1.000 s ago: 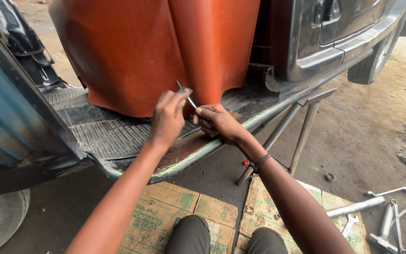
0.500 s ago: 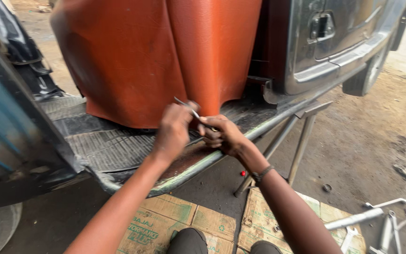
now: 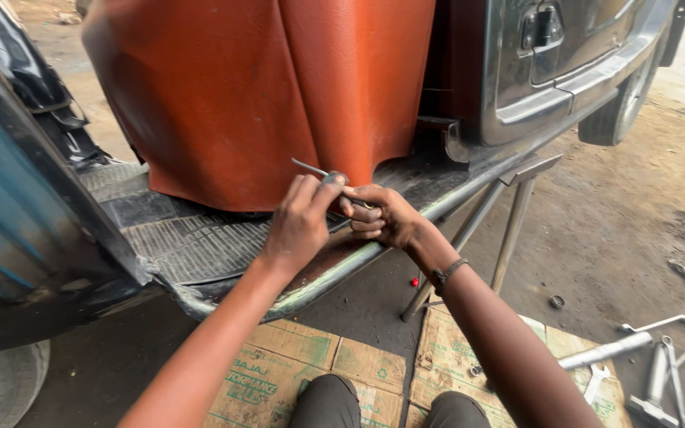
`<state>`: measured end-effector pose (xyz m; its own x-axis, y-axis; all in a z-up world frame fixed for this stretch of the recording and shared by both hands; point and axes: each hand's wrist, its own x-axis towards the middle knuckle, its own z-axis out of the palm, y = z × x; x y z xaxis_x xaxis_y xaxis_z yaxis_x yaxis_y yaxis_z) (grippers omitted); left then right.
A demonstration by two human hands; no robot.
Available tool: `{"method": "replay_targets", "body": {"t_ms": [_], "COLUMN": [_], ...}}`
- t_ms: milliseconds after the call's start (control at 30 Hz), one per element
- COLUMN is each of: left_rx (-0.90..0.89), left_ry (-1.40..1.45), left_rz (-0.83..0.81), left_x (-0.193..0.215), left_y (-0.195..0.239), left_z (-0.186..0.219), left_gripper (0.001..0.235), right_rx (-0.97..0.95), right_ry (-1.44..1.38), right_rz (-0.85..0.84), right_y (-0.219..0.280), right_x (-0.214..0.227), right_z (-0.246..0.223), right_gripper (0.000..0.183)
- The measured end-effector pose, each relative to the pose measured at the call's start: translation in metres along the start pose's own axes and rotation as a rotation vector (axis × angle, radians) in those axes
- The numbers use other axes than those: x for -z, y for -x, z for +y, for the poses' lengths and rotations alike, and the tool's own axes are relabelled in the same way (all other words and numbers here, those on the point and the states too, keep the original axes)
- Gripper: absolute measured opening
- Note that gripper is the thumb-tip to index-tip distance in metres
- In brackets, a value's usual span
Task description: The person uses a metal tool to repeatedly scrape and pry at the seam of an orange vehicle body panel. The person is sitting on a cardboard box on the ground while performing the task.
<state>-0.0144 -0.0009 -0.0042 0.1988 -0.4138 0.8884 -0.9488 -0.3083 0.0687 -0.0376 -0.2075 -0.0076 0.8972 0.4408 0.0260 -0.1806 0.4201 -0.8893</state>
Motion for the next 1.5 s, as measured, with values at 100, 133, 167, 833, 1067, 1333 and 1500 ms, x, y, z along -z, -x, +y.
{"method": "replay_targets", "body": {"t_ms": [100,133,167,833,1067,1333,1500], "left_rx": [0.199,0.146,0.089,0.269,0.156,0.078,0.0], "left_ry": [-0.058,-0.058,-0.055,-0.062,-0.178,-0.219,-0.237], "left_rz": [0.05,0.056,0.062,0.002,0.013,-0.042,-0.077], "left_x": [-0.002,0.0,0.003,0.004,0.01,0.003,-0.007], "left_y": [-0.013,-0.011,-0.007,-0.008,-0.004,0.002,0.007], "left_z": [-0.012,-0.009,-0.002,-0.01,0.0,-0.009,-0.007], "left_gripper": [0.036,0.035,0.035,0.025,0.032,0.031,0.034], "right_rx": [0.001,-0.001,0.002,0.086,0.38,0.38,0.488], "right_ry": [0.007,0.029,0.053,0.516,1.066,1.166,1.08], "right_rz": [0.041,0.064,0.09,0.146,0.414,0.523,0.509], "right_y": [0.0,0.0,0.0,-0.002,-0.013,-0.003,-0.008], "right_x": [-0.003,-0.005,-0.006,-0.022,-0.038,-0.045,-0.039], "right_z": [0.002,0.003,0.001,0.011,0.017,0.016,0.022], "right_gripper": [0.036,0.035,0.034,0.031,0.025,0.027,0.024]}}
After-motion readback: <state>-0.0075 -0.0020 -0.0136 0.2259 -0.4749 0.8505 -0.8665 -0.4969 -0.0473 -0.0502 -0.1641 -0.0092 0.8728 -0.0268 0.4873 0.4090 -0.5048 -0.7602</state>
